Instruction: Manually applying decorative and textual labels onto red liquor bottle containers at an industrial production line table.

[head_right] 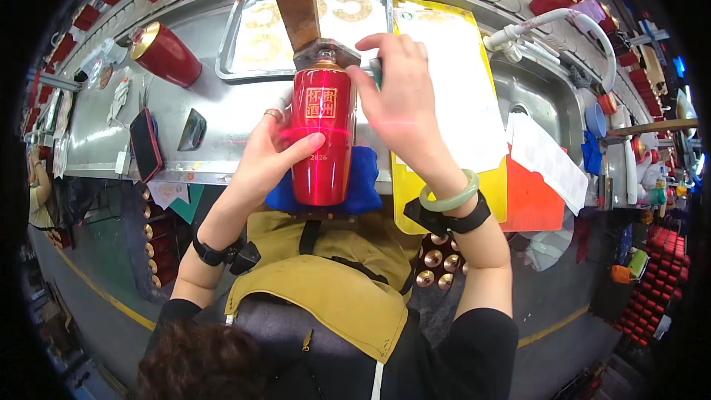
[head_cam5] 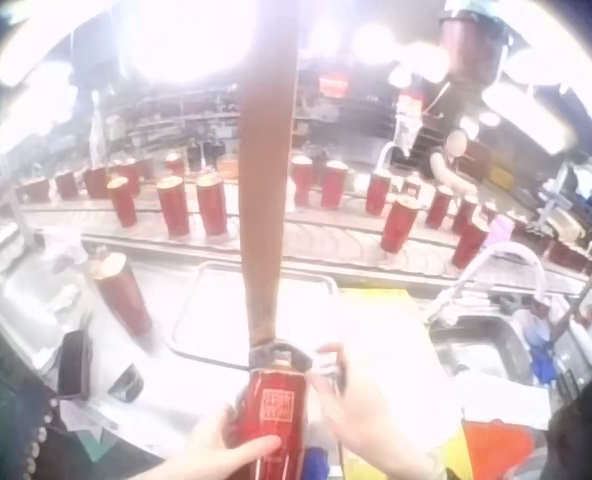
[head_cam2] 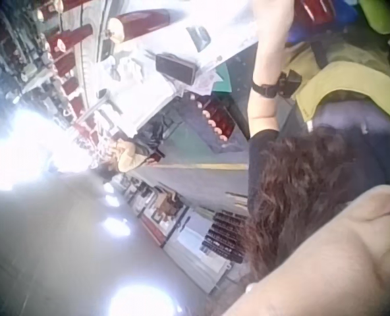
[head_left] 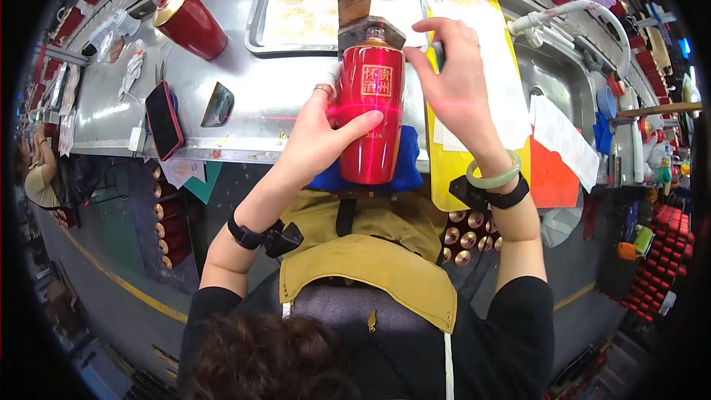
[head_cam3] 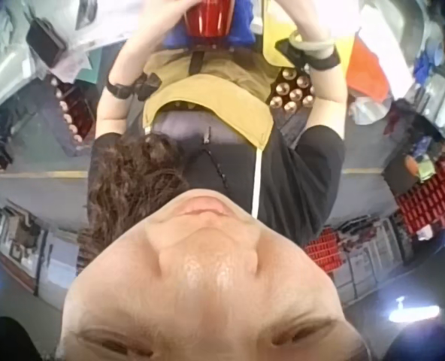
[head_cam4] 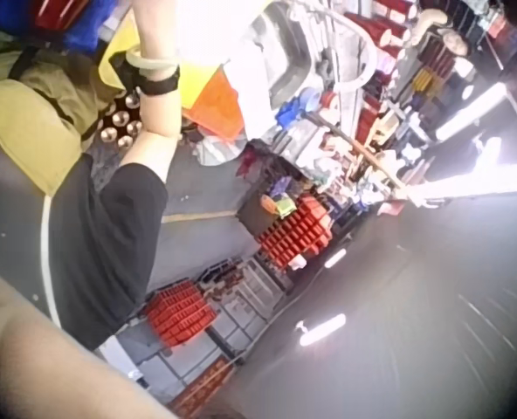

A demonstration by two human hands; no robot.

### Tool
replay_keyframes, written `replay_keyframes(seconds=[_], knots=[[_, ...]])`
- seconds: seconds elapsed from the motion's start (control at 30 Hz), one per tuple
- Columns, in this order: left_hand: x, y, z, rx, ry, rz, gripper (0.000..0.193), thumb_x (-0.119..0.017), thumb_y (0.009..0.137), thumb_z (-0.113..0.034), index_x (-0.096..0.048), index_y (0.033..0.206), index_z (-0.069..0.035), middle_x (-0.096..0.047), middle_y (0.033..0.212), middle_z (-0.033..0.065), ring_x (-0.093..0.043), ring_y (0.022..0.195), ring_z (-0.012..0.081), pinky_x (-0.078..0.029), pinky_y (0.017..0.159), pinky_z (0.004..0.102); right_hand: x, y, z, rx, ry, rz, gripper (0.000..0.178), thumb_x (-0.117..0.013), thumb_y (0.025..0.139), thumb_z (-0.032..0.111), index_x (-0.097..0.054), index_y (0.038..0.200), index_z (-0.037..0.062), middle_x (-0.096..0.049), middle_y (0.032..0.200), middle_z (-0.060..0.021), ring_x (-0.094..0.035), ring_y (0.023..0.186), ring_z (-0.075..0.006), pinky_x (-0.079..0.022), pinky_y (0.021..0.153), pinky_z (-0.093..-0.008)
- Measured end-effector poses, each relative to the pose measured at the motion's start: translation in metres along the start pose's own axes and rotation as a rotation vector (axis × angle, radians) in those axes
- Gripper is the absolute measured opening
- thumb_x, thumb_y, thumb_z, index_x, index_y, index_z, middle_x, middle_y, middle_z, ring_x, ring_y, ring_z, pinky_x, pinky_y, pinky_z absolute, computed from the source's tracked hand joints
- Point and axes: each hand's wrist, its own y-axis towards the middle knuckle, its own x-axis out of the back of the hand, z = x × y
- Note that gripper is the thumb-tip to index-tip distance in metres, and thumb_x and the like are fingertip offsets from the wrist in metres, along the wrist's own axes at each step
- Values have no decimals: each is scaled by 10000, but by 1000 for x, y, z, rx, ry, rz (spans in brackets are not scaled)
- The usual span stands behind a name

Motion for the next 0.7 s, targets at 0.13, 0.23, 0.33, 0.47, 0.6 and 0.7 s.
replay_keyframes(seconds=[0.13, 0.23, 0.33, 0.47, 0.6, 0.7], knots=[[1, 0, -4, 138, -210, 29, 789, -824, 895, -156, -339, 1468, 87, -610, 1349, 188, -651, 1209, 218, -548, 1014, 380, -15, -10, -12, -253, 261, -84, 484, -814, 885, 273, -586, 1246, 46, -592, 938, -72, -560, 843, -174, -476, 747, -335], [-1, 0, -5, 150, -211, 47, 814, -814, 900, -135, -311, 1504, 75, -600, 1360, 175, -638, 1224, 213, -541, 1024, 378, -33, -16, -12, -476, 598, 43, 566, -822, 906, 286, -547, 1326, 24, -606, 979, -42, -566, 867, -97, -489, 717, -276], [-2, 0, -9, 143, -239, 80, 829, -809, 902, -125, -295, 1526, 56, -585, 1376, 159, -625, 1239, 206, -529, 1043, 378, -42, -21, 6, -588, 956, -19, 687, -830, 903, 194, -442, 1436, 2, -559, 930, -19, -579, 829, -97, -507, 720, -234], [-1, -2, -6, 142, -257, 93, 843, -808, 899, -113, -287, 1548, 25, -559, 1406, 143, -606, 1262, 201, -519, 1058, 379, -39, -25, 8, -621, 991, -26, 681, -829, 900, 175, -454, 1444, 7, -541, 950, -14, -545, 815, -76, -487, 717, -222], [1, -3, -7, 153, -286, 118, 852, -818, 895, -123, -286, 1543, 29, -558, 1406, 143, -600, 1272, 203, -516, 1065, 381, -43, -31, 5, -590, 899, -38, 635, -830, 891, 155, -502, 1422, 34, -468, 928, 28, -461, 800, -48, -441, 709, -199], [4, -2, -6, 161, -274, 141, 840, -819, 899, -136, -295, 1532, 36, -559, 1405, 145, -594, 1279, 199, -512, 1070, 379, -44, -33, 5, -578, 906, -69, 634, -833, 889, 150, -507, 1421, 37, -461, 936, 30, -456, 812, -47, -435, 721, -195]])
